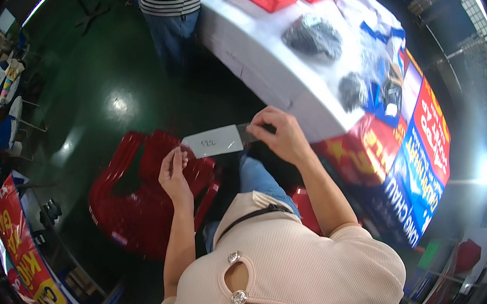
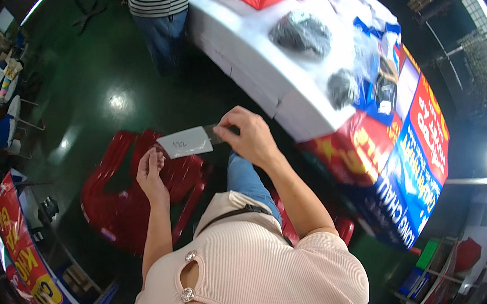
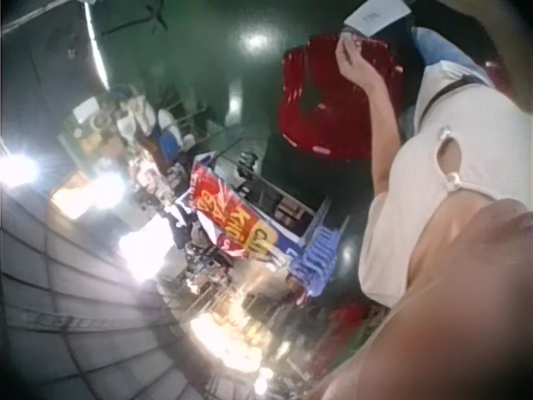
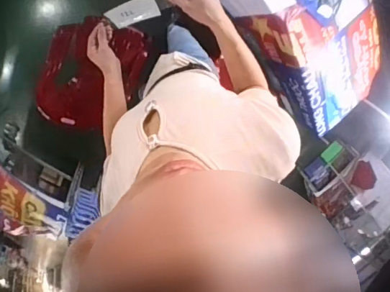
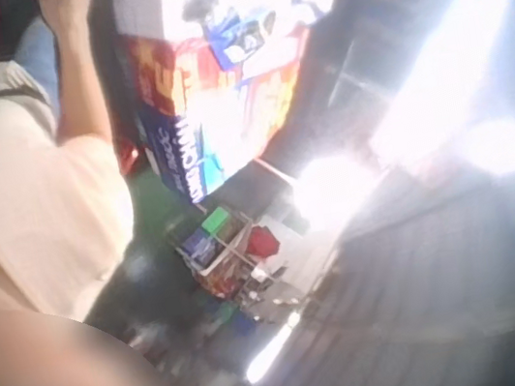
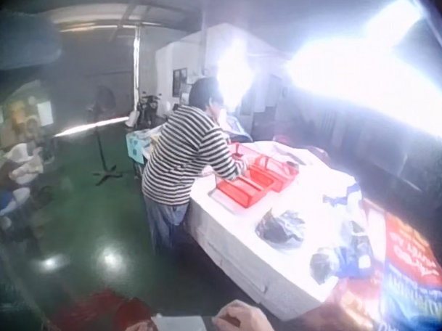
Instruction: The person places small black components from a red basket into a clear plastic bag, ties the bag, writes on a label, retrieves tape from a cabinet, and applies the label to the bag. The person then places the labeled bag into a larger bag and ties it.
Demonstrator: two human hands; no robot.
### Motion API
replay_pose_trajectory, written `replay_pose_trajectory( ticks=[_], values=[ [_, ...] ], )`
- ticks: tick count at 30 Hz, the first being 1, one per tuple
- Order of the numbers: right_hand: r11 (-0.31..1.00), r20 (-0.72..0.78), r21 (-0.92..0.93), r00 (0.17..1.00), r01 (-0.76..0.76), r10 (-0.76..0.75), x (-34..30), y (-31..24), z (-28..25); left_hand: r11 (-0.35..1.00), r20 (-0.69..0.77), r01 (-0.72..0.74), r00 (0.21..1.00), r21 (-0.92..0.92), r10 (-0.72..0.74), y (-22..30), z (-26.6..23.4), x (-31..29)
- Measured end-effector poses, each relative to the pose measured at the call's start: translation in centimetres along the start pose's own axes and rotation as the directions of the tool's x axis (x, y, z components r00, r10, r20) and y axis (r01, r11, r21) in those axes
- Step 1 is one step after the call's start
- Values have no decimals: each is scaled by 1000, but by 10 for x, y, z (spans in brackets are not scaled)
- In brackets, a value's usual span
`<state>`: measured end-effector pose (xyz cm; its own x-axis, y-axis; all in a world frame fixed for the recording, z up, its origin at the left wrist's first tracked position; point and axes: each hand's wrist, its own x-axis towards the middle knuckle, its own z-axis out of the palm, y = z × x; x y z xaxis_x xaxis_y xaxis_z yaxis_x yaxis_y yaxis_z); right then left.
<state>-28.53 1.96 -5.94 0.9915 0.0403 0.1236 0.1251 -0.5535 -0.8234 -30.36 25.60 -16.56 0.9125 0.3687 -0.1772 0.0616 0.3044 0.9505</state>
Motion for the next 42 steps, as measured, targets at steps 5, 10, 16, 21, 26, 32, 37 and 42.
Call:
replay_pose_trajectory(
  ticks=[5,10,16,21,26,32,37,42],
  values=[
    [938,28,-285,979,199,-200,120,49,-58,974,-10,224,974,-30,-225,-47,131,73],
    [880,-78,-470,989,71,-122,158,88,-122,849,167,498,835,178,-524,-73,239,122],
    [792,-441,-547,898,-271,3,157,122,-222,814,451,207,746,543,-491,-147,330,190],
    [720,-721,-405,681,-564,128,144,131,-270,841,683,-193,685,506,-254,-228,477,283],
    [695,-878,-171,428,-699,214,129,140,-273,695,666,-331,690,639,-283,-268,561,304],
    [646,-904,-114,349,-755,248,101,145,-285,598,644,-391,708,700,-291,-259,550,260],
    [657,-912,-110,338,-746,231,74,143,-302,528,522,-244,707,813,-477,-261,527,158],
    [647,-913,-79,315,-758,259,49,144,-310,548,429,427,349,719,-833,-284,534,45]
  ],
)
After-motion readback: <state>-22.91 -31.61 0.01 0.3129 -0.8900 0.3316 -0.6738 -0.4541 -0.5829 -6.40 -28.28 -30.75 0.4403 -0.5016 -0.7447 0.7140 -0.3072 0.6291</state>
